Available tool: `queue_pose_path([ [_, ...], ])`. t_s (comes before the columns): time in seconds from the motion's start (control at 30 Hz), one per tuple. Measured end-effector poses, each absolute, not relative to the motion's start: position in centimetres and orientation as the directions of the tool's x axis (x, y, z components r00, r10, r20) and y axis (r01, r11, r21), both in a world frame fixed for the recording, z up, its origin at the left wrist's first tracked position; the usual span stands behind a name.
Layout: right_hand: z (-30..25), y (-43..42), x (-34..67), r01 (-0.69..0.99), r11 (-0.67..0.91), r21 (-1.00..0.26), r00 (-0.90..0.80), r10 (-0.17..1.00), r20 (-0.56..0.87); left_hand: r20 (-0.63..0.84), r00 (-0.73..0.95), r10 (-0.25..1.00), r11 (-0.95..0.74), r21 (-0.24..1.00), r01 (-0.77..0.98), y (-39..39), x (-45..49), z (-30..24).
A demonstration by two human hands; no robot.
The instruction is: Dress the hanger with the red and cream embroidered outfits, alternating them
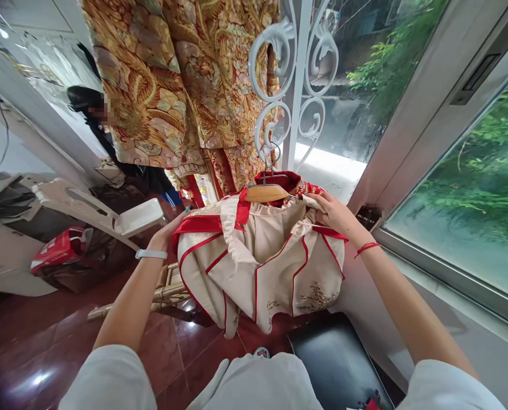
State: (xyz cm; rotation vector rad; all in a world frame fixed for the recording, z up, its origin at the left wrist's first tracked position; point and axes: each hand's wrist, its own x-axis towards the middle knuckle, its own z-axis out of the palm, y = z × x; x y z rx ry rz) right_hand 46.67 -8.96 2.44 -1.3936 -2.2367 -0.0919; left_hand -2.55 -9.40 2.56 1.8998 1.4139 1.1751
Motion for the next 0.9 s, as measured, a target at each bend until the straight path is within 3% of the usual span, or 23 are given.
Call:
queue_pose_path([
  [0.1,2.8,-9.5,46.7,0.884,0.435,-0.168,-0.332,0.84,0.429,0.138,0.17,0.976,-0.199,0.885,0.42,-9.0,-2.6,4.1],
  [0.17,3.0,-10.0,46.6,0.902,0.409,-0.135,-0.314,0.839,0.444,0.126,0.147,0.981,-0.175,0.902,0.396,-9.0,-2.8,5.5],
  [0.3,2.7,-10.7,46.2,0.916,0.386,-0.108,-0.293,0.829,0.476,0.369,-0.149,0.917,-0.276,0.86,0.429,-11.8,-1.6,8.9],
  [0.47,2.1,-10.8,45.9,0.903,0.401,-0.157,-0.279,0.822,0.495,0.672,-0.376,0.638,-0.327,0.679,0.657,-19.6,3.3,7.6],
  [0.53,2.3,-10.6,45.8,0.886,0.426,-0.182,-0.298,0.826,0.479,0.735,-0.33,0.593,-0.305,0.584,0.753,-20.9,4.9,4.3],
  [0.7,3.5,-10.0,45.8,0.868,0.446,-0.218,-0.331,0.848,0.414,0.763,-0.156,0.628,-0.328,0.441,0.836,-17.2,5.2,-2.3],
  [0.9,4.0,-11.4,45.2,0.839,0.388,-0.382,-0.221,0.884,0.413,0.812,0.027,0.583,-0.411,0.267,0.871,-14.3,5.5,1.6],
])
